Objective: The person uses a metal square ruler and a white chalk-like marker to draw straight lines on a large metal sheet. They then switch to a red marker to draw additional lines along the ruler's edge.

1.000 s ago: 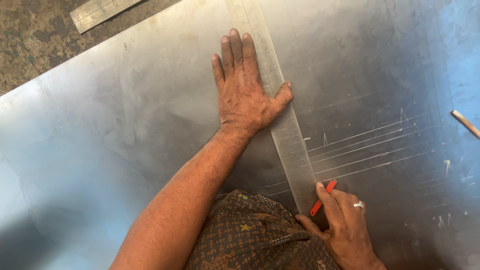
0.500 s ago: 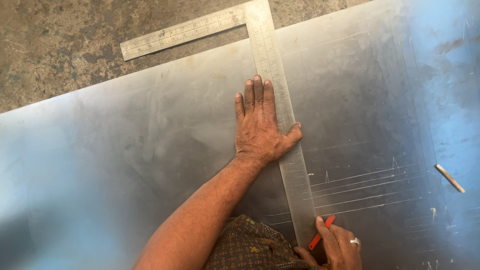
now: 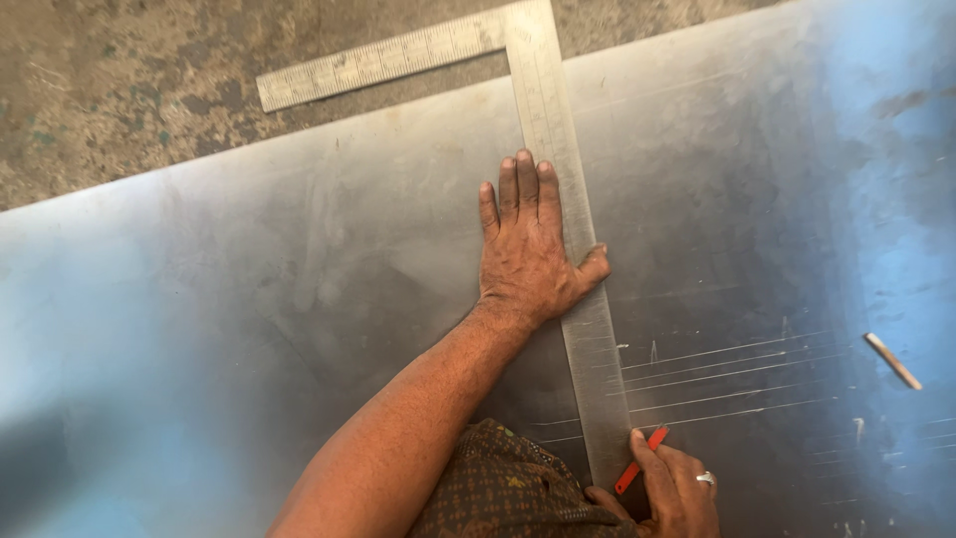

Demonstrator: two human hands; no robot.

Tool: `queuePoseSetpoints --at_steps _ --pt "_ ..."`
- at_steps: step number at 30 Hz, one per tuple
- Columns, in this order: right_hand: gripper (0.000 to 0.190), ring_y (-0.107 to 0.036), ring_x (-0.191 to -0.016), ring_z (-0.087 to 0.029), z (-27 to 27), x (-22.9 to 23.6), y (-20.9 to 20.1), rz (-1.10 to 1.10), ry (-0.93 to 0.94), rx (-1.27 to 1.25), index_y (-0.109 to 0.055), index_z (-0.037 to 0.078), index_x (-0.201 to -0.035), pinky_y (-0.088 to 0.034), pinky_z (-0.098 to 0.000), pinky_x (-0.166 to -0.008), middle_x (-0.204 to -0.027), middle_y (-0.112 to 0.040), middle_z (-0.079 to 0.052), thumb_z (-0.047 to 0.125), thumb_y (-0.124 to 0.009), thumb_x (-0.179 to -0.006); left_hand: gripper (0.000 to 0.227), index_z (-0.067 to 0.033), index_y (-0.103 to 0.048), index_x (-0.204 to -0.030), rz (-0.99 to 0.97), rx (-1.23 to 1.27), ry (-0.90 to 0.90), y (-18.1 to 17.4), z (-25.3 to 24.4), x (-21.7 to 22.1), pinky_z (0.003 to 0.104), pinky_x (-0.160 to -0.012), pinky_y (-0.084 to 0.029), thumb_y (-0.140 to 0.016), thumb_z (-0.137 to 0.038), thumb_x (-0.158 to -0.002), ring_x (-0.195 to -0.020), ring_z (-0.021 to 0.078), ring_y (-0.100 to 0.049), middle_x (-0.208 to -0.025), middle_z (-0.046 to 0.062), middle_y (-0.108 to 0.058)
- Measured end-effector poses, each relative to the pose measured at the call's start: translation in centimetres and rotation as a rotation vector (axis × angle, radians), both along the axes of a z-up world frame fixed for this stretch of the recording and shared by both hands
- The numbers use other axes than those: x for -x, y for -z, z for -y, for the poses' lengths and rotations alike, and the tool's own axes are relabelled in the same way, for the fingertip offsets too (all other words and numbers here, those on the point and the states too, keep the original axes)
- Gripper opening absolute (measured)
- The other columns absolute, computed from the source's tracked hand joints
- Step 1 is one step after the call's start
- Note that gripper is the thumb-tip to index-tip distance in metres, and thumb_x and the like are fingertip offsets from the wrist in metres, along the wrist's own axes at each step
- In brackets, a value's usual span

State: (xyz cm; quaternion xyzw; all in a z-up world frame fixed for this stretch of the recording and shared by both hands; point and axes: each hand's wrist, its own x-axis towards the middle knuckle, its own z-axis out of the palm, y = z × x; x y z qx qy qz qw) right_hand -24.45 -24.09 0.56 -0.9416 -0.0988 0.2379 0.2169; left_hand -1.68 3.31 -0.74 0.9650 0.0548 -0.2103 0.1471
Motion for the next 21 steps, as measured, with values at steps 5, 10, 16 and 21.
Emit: queuePoseSetpoints --at_steps 5,10,16,21 --pt "0.083 -0.064 -0.106 -0.029 0.4 0.0 0.2 0.039 0.037 -0.028 -0.066 0.007 -0.126 -0.046 -0.0577 -0.1 -0.107 -0.067 -0.014 0.062 -0.081 -0.065 0.121 0.011 -0.006 -0.158 -0.106 0.001 0.064 -4.0 -0.5 -2.1 0.064 -0.122 0.002 -0.051 -0.078 -0.09 -0.153 0.0478 0.013 -0.164 0.037 0.004" --pt "0.089 -0.063 -0.108 -0.03 1.4 0.4 1.9 0.014 -0.023 -0.024 -0.067 0.007 -0.132 -0.042 -0.0609 -0.099 -0.112 -0.068 -0.015 0.066 -0.076 -0.066 0.15 0.0133 -0.009 -0.156 -0.436 -0.215 0.37 -9.3 -0.8 -5.4 0.064 -0.123 -0.001 -0.07 -0.089 -0.065 -0.154 0.0462 0.01 -0.166 0.034 0.003" --pt "0.071 -0.069 -0.102 -0.03 0.7 -1.3 1.2 0.146 -0.012 -0.107 -0.068 0.007 -0.124 -0.051 -0.0547 -0.095 -0.105 -0.07 -0.014 0.053 -0.075 -0.071 0.15 0.0191 -0.019 -0.153 -0.446 -0.249 0.452 -10.6 -0.8 -6.5 0.059 -0.125 -0.009 -0.082 -0.082 -0.062 -0.154 0.0504 -0.003 -0.165 0.038 -0.003" --pt "0.055 -0.068 -0.105 -0.037 -2.9 -10.7 -4.2 0.256 0.05 -0.203 -0.062 0.003 -0.133 -0.054 -0.0495 -0.09 -0.117 -0.068 -0.022 0.027 -0.067 -0.084 0.144 0.0193 -0.023 -0.151 -0.464 -0.208 0.471 -9.5 -1.6 -6.3 0.06 -0.124 -0.011 -0.083 -0.079 -0.064 -0.152 0.0539 -0.006 -0.163 0.041 -0.002"
